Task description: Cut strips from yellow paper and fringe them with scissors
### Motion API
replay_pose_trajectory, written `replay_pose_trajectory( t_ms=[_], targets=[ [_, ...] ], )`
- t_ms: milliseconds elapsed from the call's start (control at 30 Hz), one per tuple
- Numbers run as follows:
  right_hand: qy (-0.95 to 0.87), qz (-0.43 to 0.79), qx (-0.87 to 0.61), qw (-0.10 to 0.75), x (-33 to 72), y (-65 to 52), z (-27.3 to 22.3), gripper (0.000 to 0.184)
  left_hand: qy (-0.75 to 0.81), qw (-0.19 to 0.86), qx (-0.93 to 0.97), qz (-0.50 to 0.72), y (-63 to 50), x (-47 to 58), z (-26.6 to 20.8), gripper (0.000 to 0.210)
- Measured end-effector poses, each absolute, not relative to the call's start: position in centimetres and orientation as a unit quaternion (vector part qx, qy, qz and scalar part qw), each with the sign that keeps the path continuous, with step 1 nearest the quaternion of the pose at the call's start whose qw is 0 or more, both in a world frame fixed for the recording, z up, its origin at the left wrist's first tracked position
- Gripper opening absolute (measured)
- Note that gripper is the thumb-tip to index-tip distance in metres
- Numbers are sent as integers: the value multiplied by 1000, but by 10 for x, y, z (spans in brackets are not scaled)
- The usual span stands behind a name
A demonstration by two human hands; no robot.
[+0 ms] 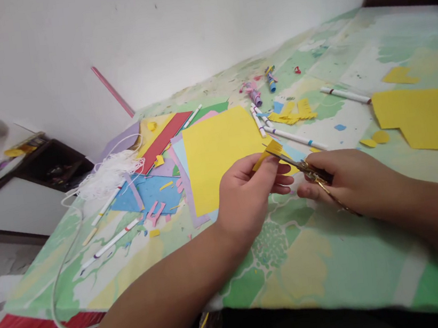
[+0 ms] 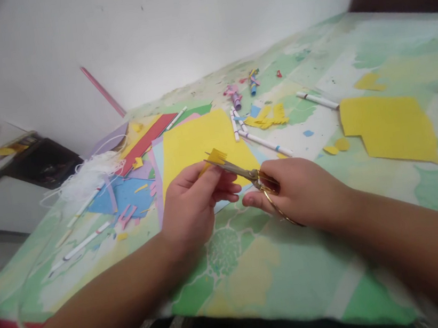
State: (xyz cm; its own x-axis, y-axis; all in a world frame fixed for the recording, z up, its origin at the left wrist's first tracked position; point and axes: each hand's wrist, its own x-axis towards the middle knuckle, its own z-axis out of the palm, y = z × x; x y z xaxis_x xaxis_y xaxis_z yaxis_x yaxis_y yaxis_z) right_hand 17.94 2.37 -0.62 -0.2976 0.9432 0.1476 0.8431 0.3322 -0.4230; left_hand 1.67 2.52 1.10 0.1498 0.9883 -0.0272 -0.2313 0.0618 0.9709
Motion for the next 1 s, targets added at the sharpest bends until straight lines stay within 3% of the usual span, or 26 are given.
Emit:
replay_pose_trajectory(
  t_ms=[1000],
  targets=[
    [-792,144,-565,184,180,24,-8,48,399,603,468,508,24,18,7,14]
  ],
)
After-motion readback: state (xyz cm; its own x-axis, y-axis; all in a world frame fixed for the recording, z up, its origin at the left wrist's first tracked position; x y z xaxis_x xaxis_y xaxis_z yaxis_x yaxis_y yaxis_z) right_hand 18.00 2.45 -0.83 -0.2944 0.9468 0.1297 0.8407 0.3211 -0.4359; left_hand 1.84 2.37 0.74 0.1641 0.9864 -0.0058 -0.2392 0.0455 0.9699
